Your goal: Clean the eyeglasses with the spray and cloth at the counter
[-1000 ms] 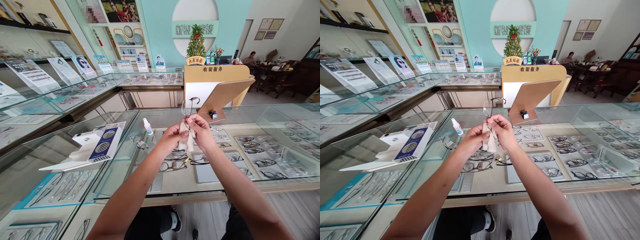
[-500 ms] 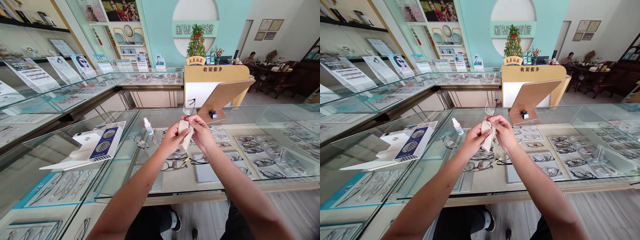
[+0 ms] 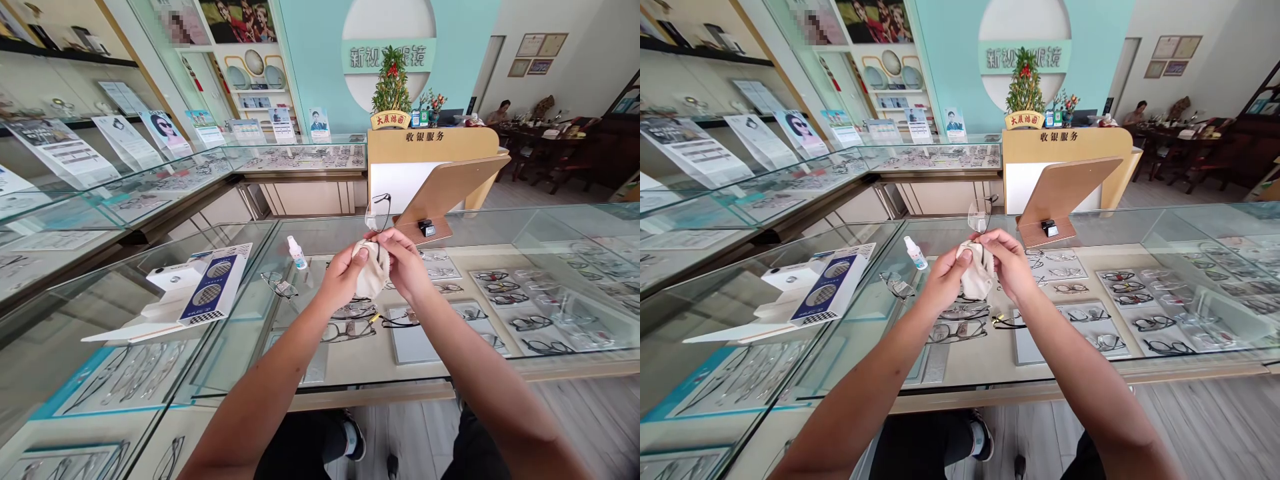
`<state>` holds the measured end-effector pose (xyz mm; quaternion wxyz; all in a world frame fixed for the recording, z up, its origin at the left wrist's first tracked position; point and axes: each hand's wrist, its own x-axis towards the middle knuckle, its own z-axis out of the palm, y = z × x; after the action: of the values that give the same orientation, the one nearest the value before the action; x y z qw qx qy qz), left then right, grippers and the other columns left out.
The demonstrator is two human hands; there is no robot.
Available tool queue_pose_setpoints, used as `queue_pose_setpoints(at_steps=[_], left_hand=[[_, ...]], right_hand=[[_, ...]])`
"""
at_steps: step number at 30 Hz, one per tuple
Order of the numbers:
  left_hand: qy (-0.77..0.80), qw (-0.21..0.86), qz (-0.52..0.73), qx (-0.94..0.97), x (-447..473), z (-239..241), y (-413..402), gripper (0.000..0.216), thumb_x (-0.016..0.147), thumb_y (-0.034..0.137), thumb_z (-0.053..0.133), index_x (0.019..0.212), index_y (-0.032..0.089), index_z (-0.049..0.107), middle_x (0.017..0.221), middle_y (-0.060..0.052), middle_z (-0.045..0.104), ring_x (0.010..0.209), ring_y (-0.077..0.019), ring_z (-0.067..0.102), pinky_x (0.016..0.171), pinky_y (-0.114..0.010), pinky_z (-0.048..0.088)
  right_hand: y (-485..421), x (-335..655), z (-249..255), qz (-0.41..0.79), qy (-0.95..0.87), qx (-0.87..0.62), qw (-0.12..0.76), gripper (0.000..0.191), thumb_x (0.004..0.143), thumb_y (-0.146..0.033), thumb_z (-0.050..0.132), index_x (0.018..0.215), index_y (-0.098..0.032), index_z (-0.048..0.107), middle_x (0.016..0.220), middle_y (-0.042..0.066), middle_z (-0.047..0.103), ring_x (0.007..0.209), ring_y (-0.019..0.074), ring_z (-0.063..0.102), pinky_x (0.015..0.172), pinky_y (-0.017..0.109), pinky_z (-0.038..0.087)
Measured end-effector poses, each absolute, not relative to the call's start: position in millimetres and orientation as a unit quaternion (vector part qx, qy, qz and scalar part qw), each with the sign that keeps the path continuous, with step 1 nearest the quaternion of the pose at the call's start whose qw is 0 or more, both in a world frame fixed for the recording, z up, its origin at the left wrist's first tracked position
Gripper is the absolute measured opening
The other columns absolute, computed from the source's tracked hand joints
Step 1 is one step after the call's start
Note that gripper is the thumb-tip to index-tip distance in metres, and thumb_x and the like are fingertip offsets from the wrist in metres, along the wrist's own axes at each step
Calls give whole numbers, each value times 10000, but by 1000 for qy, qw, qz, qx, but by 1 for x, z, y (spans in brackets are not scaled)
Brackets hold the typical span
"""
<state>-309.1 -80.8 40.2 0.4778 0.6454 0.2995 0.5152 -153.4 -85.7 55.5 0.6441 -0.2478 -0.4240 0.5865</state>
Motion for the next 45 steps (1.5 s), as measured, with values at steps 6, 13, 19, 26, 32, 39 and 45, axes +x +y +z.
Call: queue_pose_setpoints(at_steps=[6, 13, 19, 26, 32, 39, 45], left_hand=[[292, 526, 504, 619, -306, 37, -81, 670, 889, 667, 817, 1344, 192, 687, 922, -52, 793, 709, -188, 680, 689, -306, 551], [337, 397, 574, 632, -309, 39, -77, 594, 937, 779, 679, 1040, 207, 800, 1011, -73, 803, 934, -221, 696, 891, -316, 543], [362, 452, 511, 636, -314, 42, -74, 685, 882, 874, 655, 894, 195, 747, 798, -18, 677, 764, -180, 564, 720, -283, 480], [376, 407, 566, 610, -322, 37, -62, 703, 894, 879, 637, 1028, 206, 787, 935, -42, 750, 955, -224, 655, 890, -300, 526], [407, 387, 599, 570, -333, 34, -53, 620, 936, 827, 637, 1016, 237, 811, 974, -38, 779, 970, -221, 689, 865, -286, 535], [395, 418, 618, 536, -333, 32, -48, 633, 917, 816, 680, 1100, 228, 830, 1008, -50, 798, 967, -213, 719, 853, -285, 553], [309, 497, 602, 543, -330, 34, -47, 529, 854, 711, 834, 939, 195, 762, 785, 10, 690, 693, -126, 591, 668, -244, 497]], right_hand=[[-85, -160, 51, 601, -421, -245, 634, 302, 780, -509, 934, 789, -259, 766, 988, -2, 802, 568, 105, 445, 466, 283, 347], [-88, -166, 49, 573, -463, -247, 630, 341, 772, -565, 946, 819, -281, 762, 992, 16, 798, 923, 211, 688, 854, 349, 540], [-82, -155, 48, 557, -474, -251, 634, 295, 849, -536, 916, 839, -285, 761, 1015, 9, 760, 843, 173, 614, 794, 313, 490], [-79, -140, 57, 428, -596, -267, 624, 308, 903, -582, 859, 846, -295, 767, 1083, 46, 681, 1179, 258, 640, 1055, 396, 488], [-81, -140, 56, 357, -691, -285, 561, 306, 961, -550, 802, 848, -271, 755, 1109, 69, 658, 1130, 257, 647, 1093, 442, 463], [-80, -143, 53, 359, -714, -299, 521, 289, 948, -517, 802, 831, -257, 754, 1054, 58, 659, 1065, 247, 649, 1039, 418, 457], [-79, -144, 51, 442, -669, -299, 517, 356, 921, -561, 809, 803, -239, 715, 894, 11, 641, 903, 202, 575, 895, 359, 428]])
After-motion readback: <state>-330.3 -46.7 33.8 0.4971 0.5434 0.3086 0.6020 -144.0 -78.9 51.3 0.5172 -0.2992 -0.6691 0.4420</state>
